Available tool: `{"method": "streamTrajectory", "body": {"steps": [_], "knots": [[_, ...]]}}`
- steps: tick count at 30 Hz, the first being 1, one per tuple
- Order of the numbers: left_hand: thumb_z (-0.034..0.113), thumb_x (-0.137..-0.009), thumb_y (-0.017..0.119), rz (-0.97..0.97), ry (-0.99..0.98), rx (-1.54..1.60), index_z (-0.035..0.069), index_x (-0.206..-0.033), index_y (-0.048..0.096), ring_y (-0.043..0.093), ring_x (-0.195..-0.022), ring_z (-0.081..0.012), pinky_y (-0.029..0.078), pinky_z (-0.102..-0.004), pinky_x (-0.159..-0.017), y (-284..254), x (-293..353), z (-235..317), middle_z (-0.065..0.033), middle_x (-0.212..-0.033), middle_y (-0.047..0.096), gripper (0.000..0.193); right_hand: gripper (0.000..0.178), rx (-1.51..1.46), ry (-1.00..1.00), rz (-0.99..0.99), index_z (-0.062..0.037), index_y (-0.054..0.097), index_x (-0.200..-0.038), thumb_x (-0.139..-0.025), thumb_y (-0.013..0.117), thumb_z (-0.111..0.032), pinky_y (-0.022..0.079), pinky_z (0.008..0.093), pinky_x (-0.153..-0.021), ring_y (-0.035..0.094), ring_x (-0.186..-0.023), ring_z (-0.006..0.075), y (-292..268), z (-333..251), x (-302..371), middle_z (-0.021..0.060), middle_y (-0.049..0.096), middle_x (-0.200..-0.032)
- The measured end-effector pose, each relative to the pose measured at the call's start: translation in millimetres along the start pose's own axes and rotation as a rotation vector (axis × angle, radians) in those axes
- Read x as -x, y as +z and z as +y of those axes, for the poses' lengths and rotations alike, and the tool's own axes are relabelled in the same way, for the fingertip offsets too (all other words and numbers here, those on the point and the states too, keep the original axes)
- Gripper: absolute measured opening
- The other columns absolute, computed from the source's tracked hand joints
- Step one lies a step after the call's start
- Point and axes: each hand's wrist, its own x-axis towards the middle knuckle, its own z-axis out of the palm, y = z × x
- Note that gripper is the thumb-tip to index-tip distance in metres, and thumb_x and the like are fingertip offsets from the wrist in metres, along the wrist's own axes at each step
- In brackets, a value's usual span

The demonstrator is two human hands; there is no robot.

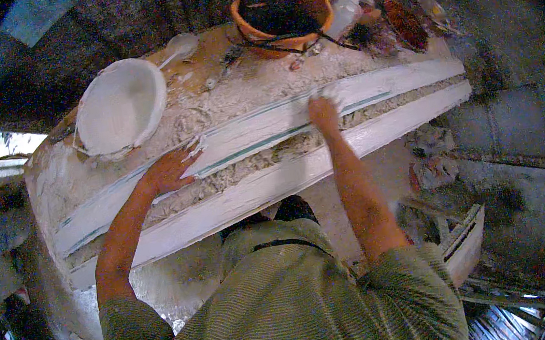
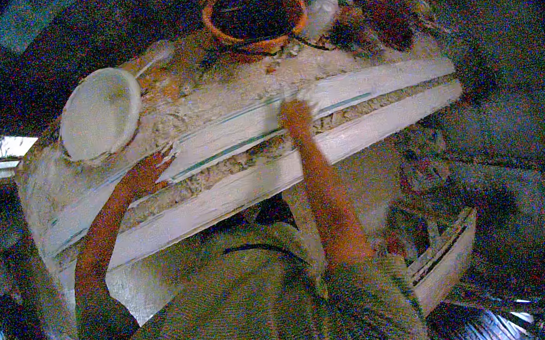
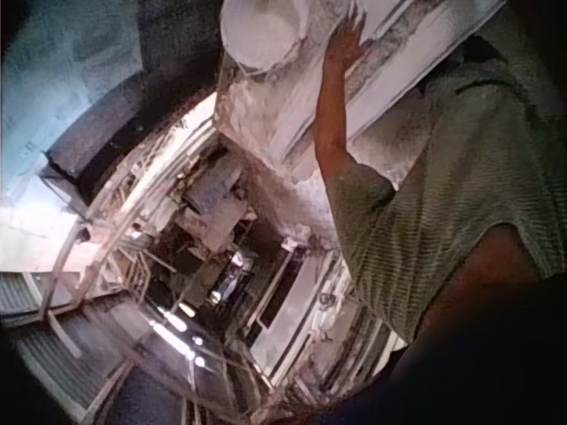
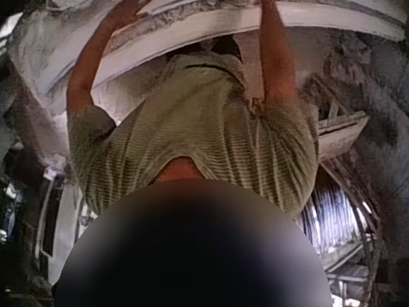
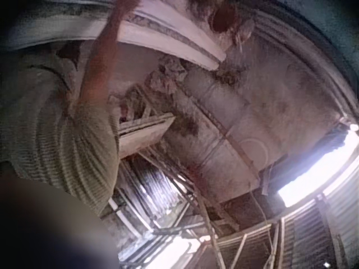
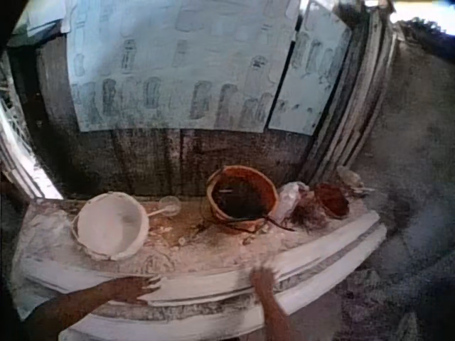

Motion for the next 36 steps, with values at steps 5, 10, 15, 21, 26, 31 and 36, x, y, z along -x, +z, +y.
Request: {"method": "streamTrajectory", "body": {"steps": [5, 10, 15, 21, 26, 31, 36], "knots": [[0.043, -0.094, 0.059, -0.017, 0.01, 0.046, 0.008, -0.157, 0.023, 0.026, -0.147, -0.0403, 0.027, -0.0462, -0.121, -10.0, -54.8, 23.9, -0.0193, -0.165, 0.012, 0.081, 0.031, -0.177, 0.448, -0.138, -0.0065, 0.069, -0.106, -0.093, 0.05, -0.027, 0.049, 0.0606, -0.088, 0.066, -0.096, 0.0416, -5.7, 128.3, -17.3, 0.0224, 0.07, -0.102], [0.044, -0.095, 0.057, 0.046, 0.034, -0.005, 0.008, -0.157, 0.022, 0.029, -0.146, -0.0413, 0.027, -0.0462, -0.12, -29.6, -151.6, 73.1, -0.0207, -0.164, 0.013, 0.08, 0.039, -0.357, -0.123, -0.546, -0.0029, 0.068, -0.115, -0.091, 0.053, -0.03, 0.038, 0.0633, -0.105, 0.053, -0.121, 0.0497, -34.3, 55.3, -6.8, 0.0294, 0.06, -0.127], [0.047, -0.095, 0.056, 0.041, 0.079, 0.016, 0.009, -0.158, 0.018, 0.032, -0.145, -0.0409, 0.028, -0.0455, -0.12, -59.1, -283.9, 133.7, -0.0235, -0.163, 0.015, 0.083, 0.039, -0.589, 0.282, -0.18, -0.003, 0.073, -0.098, -0.092, 0.051, -0.034, 0.049, 0.0562, -0.091, 0.064, -0.103, 0.0422, -26.8, 114.5, -15.1, 0.0221, 0.07, -0.104], [0.051, -0.094, 0.057, 0.17, 0.243, 0.169, 0.005, -0.157, 0.018, 0.028, -0.147, -0.0403, 0.024, -0.0441, -0.122, -93.9, -488.2, 211.1, -0.0235, -0.163, 0.014, 0.087, 0.034, -0.261, 0.239, -0.142, -0.0045, 0.076, -0.088, -0.089, 0.052, -0.028, 0.054, 0.0538, -0.079, 0.069, -0.088, 0.0377, 54.8, 330.5, -33.4, 0.0196, 0.072, -0.09], [0.053, -0.102, 0.041, 0.317, 0.211, 0.288, 0.004, -0.155, 0.025, 0.028, -0.147, -0.0356, 0.023, -0.0423, -0.122, -107.4, -661.3, 290.5, -0.0222, -0.162, 0.02, 0.075, 0.031, -0.285, 0.418, -0.059, -0.0046, 0.073, -0.084, -0.091, 0.052, -0.027, 0.054, 0.0529, -0.07, 0.068, -0.076, 0.0374, 127.4, 509.5, -22.4, 0.0185, 0.071, -0.083], [0.06, -0.102, 0.033, 0.34, 0.307, 0.124, 0.008, -0.153, 0.035, 0.027, -0.148, -0.0321, 0.023, -0.0437, -0.122, -107.7, -718.7, 339.1, -0.014, -0.162, 0.026, 0.073, 0.033, -0.303, 0.899, 0.394, -0.0022, 0.072, -0.083, -0.094, 0.055, -0.028, 0.053, 0.0519, -0.071, 0.069, -0.075, 0.0364, 153.3, 578.5, -9.8, 0.0198, 0.07, -0.078], [0.058, -0.102, 0.035, 0.468, 0.427, 0.065, 0.012, -0.152, 0.038, 0.027, -0.148, -0.0306, 0.024, -0.0447, -0.122, -88.2, -655.6, 316.6, -0.0099, -0.163, 0.025, 0.068, 0.039, -0.002, 0.384, -0.101, -0.0003, 0.068, -0.106, -0.096, 0.051, -0.034, 0.054, 0.0542, -0.084, 0.068, -0.093, 0.0398, 159.6, 485.4, 2.8, 0.0262, 0.068, -0.104]]}}
